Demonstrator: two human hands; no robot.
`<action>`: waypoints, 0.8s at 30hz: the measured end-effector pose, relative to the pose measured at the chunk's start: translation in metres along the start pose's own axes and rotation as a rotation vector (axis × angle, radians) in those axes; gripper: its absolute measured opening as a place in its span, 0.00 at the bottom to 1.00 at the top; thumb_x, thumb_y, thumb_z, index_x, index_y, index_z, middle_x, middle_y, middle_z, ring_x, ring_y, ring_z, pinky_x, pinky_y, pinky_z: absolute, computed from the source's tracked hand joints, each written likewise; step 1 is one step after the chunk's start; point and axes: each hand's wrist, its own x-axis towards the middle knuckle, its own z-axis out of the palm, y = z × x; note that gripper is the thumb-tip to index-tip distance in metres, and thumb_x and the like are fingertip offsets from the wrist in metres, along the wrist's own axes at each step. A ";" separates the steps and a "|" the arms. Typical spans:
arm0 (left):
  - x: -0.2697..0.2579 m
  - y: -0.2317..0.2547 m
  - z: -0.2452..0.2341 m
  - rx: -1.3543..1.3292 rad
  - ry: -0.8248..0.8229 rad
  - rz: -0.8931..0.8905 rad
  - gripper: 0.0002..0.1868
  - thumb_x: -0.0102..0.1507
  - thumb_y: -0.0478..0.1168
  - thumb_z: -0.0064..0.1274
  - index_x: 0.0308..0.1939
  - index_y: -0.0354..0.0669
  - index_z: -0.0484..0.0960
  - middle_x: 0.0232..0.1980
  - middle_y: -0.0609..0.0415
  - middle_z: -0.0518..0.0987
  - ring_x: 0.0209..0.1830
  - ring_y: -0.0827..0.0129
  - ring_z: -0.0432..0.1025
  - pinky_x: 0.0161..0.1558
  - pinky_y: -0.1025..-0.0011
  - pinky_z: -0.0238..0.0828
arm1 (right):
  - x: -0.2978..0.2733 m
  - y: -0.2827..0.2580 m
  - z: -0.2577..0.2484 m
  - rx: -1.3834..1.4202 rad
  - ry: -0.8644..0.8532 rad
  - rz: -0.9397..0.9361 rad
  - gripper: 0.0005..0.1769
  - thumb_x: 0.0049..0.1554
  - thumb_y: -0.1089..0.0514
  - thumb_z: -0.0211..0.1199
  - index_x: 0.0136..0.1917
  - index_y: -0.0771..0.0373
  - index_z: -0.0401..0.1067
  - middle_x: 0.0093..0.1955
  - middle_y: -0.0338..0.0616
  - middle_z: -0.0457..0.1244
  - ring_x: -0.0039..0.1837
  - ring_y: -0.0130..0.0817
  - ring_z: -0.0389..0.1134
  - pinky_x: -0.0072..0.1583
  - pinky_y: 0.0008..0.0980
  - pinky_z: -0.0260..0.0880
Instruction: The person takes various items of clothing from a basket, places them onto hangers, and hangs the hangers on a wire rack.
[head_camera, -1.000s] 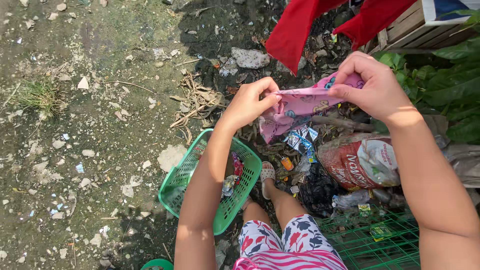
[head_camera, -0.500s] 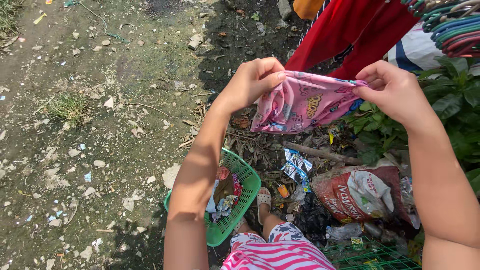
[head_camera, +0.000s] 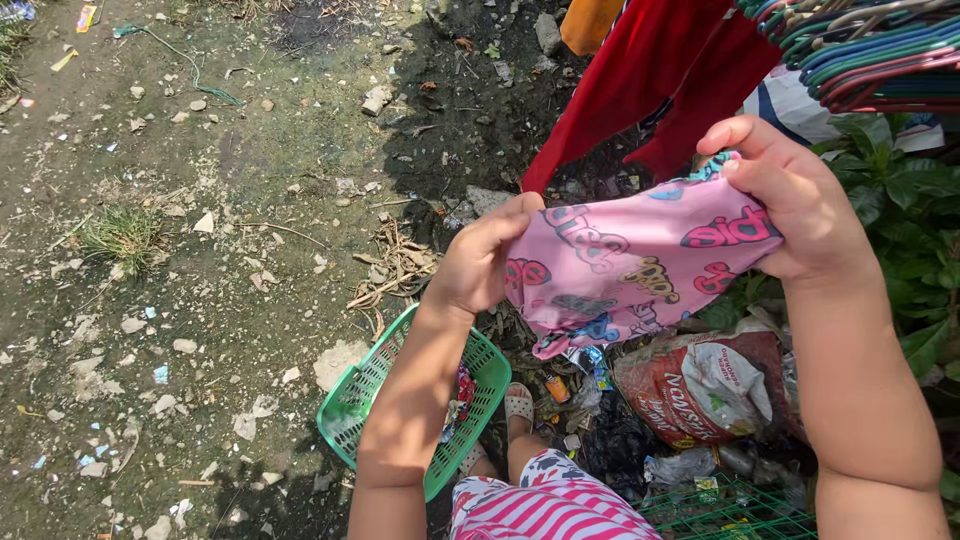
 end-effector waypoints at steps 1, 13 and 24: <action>-0.003 -0.002 0.003 -0.003 0.007 -0.003 0.09 0.74 0.37 0.44 0.52 0.31 0.73 0.49 0.47 0.80 0.48 0.66 0.77 0.54 0.65 0.76 | -0.005 0.000 -0.005 0.005 0.002 0.006 0.12 0.68 0.68 0.49 0.63 0.65 0.68 0.50 0.44 0.67 0.48 0.27 0.70 0.49 0.27 0.70; -0.002 -0.060 -0.008 0.530 -0.423 0.039 0.11 0.75 0.43 0.57 0.53 0.37 0.77 0.56 0.50 0.72 0.58 0.66 0.67 0.63 0.65 0.62 | -0.018 0.022 0.072 -0.286 -0.017 0.014 0.17 0.65 0.62 0.53 0.67 0.65 0.67 0.56 0.38 0.68 0.56 0.20 0.69 0.57 0.23 0.70; 0.036 -0.019 -0.074 2.302 0.602 0.355 0.08 0.65 0.38 0.50 0.42 0.39 0.82 0.46 0.44 0.80 0.53 0.50 0.72 0.62 0.55 0.65 | -0.019 0.097 -0.011 -1.155 -0.016 -0.038 0.18 0.56 0.68 0.58 0.55 0.59 0.82 0.53 0.51 0.64 0.53 0.39 0.68 0.57 0.33 0.68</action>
